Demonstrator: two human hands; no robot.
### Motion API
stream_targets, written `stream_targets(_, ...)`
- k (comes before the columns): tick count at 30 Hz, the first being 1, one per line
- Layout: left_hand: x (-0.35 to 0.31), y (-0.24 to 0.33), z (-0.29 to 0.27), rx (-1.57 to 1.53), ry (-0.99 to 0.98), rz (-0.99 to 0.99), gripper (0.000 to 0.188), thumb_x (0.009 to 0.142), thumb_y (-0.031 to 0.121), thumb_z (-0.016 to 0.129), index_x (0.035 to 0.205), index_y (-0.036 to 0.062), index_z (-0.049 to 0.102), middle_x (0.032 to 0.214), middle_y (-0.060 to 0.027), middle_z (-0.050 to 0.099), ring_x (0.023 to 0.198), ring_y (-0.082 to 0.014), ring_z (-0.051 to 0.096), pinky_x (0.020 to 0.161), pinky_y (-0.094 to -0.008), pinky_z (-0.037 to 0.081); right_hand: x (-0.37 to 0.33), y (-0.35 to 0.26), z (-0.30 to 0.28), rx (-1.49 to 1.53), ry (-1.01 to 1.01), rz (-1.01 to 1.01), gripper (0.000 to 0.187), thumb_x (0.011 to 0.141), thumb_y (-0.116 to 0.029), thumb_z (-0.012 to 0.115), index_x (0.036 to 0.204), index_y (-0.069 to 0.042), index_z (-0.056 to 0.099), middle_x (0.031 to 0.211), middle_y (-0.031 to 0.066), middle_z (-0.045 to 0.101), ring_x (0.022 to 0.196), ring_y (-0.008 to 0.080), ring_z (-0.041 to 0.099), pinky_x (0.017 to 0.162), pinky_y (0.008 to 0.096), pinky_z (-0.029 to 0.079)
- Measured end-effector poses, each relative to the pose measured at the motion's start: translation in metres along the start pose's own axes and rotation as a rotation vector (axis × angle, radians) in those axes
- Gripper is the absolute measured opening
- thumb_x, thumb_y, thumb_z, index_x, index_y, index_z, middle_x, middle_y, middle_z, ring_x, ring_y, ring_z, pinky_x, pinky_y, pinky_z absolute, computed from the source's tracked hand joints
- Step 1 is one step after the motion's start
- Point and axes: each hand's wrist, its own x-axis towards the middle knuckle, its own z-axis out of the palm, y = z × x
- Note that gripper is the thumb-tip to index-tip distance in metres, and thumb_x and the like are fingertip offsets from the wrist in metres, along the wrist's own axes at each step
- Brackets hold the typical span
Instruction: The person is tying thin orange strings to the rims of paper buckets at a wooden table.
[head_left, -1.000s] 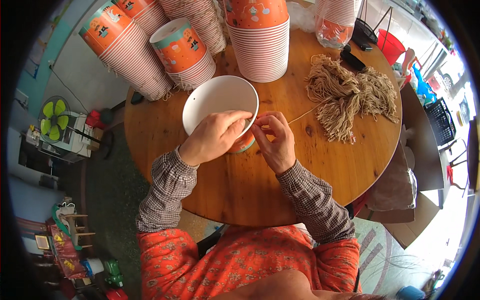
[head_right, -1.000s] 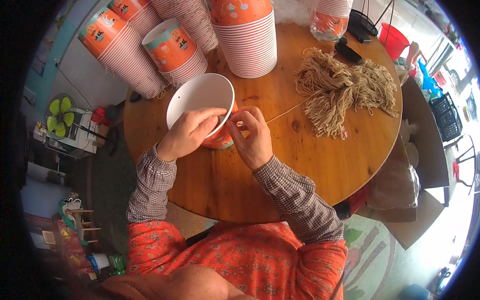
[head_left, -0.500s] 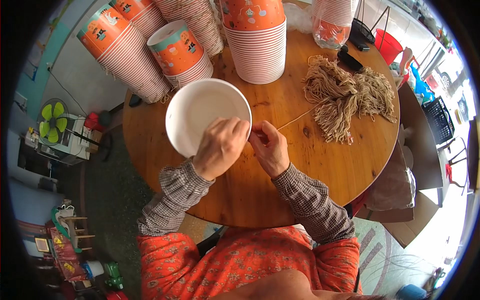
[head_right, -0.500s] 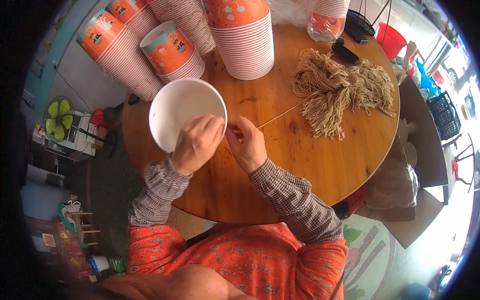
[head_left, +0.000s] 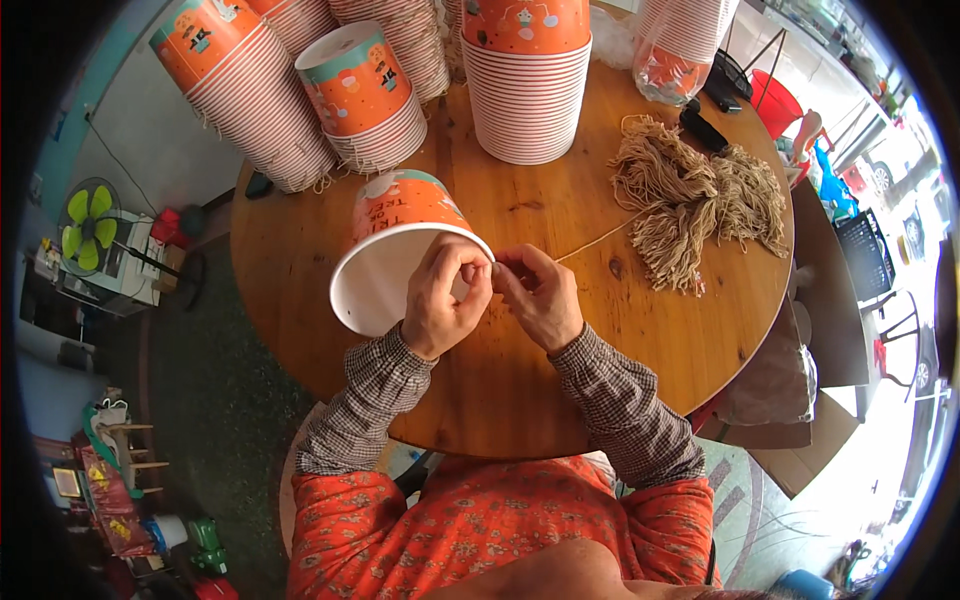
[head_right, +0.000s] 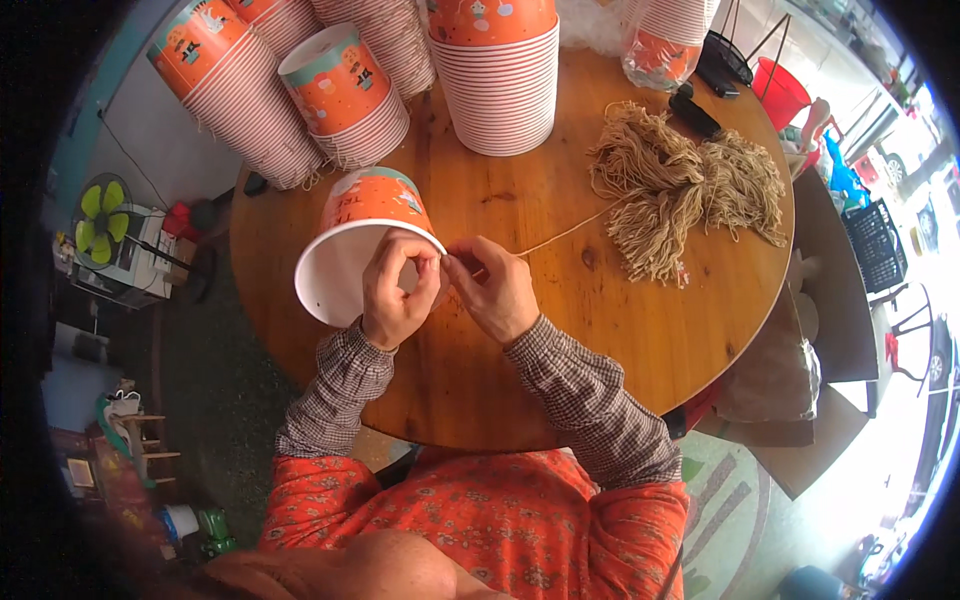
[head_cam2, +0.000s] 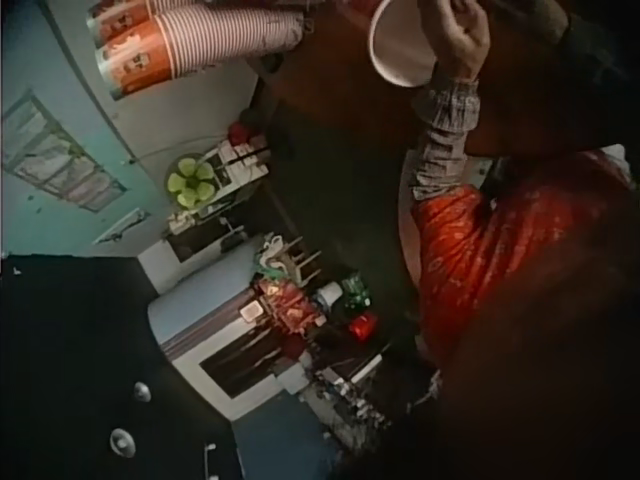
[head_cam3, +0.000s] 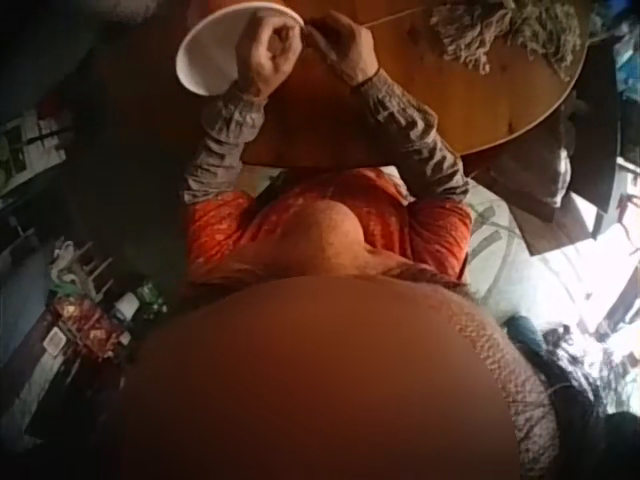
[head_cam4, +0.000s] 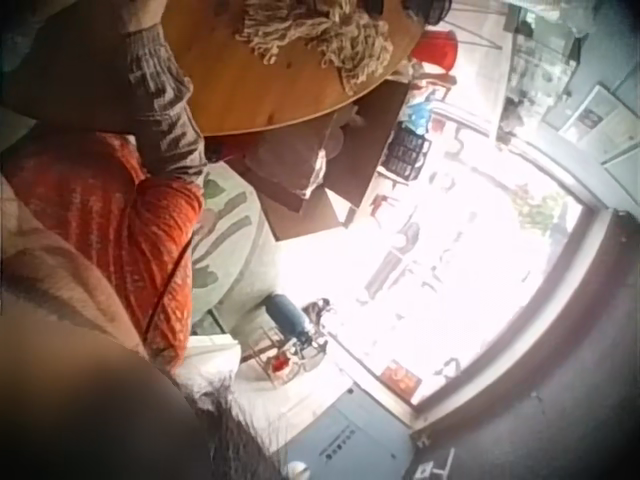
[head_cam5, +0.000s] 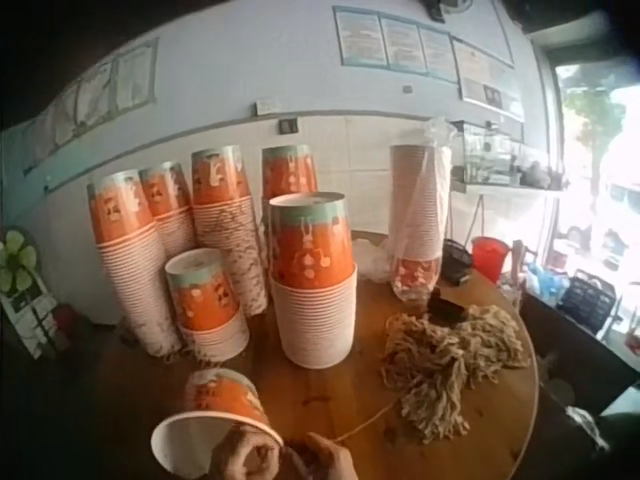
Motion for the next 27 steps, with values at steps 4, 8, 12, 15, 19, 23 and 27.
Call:
stream_targets(4, 0.004, 0.013, -0.007, -0.005, 0.065, 0.101, 0.018, 0.079, -0.009, 0.059, 0.093, 0.0011, 0.054, 0.089, -0.0119, 0.057, 0.076, -0.0247, 0.059, 0.065, -0.0313, 0.049, -0.003, -0.011, 0.002, 0.235, -0.049, 0.099, 0.014, 0.089, -0.009, 0.064, 0.094, 0.004, 0.06, 0.076, 0.0059, 0.065, 0.068, 0.0094, 0.063, 0.06, 0.0236, 0.051)
stream_targets(8, 0.009, 0.029, -0.019, -0.063, 0.04, 0.08, 0.014, 0.085, -0.006, 0.059, 0.096, 0.0003, 0.054, 0.096, -0.0141, 0.061, 0.079, -0.0236, 0.06, 0.067, -0.0309, 0.051, -0.01, -0.032, 0.001, 0.352, -0.097, 0.116, 0.013, 0.09, -0.007, 0.064, 0.094, 0.003, 0.059, 0.074, 0.0046, 0.064, 0.063, 0.0072, 0.06, 0.055, 0.0222, 0.05)
stream_targets(12, 0.011, 0.032, -0.024, -0.54, 0.068, -0.171, 0.008, 0.099, 0.005, 0.047, 0.105, 0.0015, 0.045, 0.084, -0.0095, 0.063, 0.059, -0.0041, 0.047, 0.052, -0.0189, 0.041, -0.008, -0.036, -0.005, 0.326, -0.171, 0.129, 0.014, 0.089, -0.007, 0.063, 0.099, 0.002, 0.06, 0.075, 0.003, 0.064, 0.058, 0.0065, 0.058, 0.052, 0.0216, 0.049)
stream_targets(15, 0.023, 0.032, -0.029, -0.449, 0.067, -0.216, 0.013, 0.098, 0.005, 0.05, 0.109, 0.0014, 0.047, 0.074, -0.003, 0.056, 0.059, -0.0046, 0.047, 0.053, -0.0186, 0.041, -0.009, -0.03, -0.013, 0.155, -0.157, -0.013, 0.016, 0.087, -0.003, 0.064, 0.102, 0.0, 0.061, 0.077, 0.0033, 0.062, 0.058, 0.0084, 0.058, 0.052, 0.0219, 0.048)
stream_targets(19, 0.041, 0.032, -0.023, -0.448, -0.061, -0.289, 0.022, 0.1, 0.008, 0.043, 0.121, 0.0009, 0.042, 0.076, -0.0002, 0.05, 0.062, -0.0051, 0.043, 0.058, -0.0195, 0.037, -0.007, -0.048, -0.024, -0.146, -0.013, -0.297, 0.022, 0.082, 0.002, 0.063, 0.104, -0.004, 0.062, 0.081, 0.006, 0.058, 0.062, 0.014, 0.059, 0.053, 0.0244, 0.048)
stream_targets(23, 0.055, 0.031, -0.017, -0.426, -0.197, -0.313, 0.021, 0.096, 0.002, 0.048, 0.116, -0.0019, 0.045, 0.074, -0.0038, 0.055, 0.064, -0.0084, 0.052, 0.061, -0.0225, 0.047, 0.0, -0.07, -0.042, -0.236, 0.047, -0.439, 0.021, 0.083, 0.003, 0.061, 0.103, -0.004, 0.062, 0.082, 0.0075, 0.059, 0.064, 0.0183, 0.061, 0.055, 0.0287, 0.05)
stream_targets(27, 0.059, 0.031, -0.01, -0.456, -0.392, -0.457, 0.007, 0.093, 0.005, 0.056, 0.094, -0.0005, 0.06, 0.079, -0.0025, 0.063, 0.071, -0.0078, 0.061, 0.064, -0.0223, 0.05, 0.016, -0.086, -0.064, -0.285, 0.036, -0.523, 0.016, 0.082, 0.002, 0.061, 0.097, -0.003, 0.061, 0.083, 0.01, 0.061, 0.067, 0.0245, 0.062, 0.059, 0.0318, 0.05)
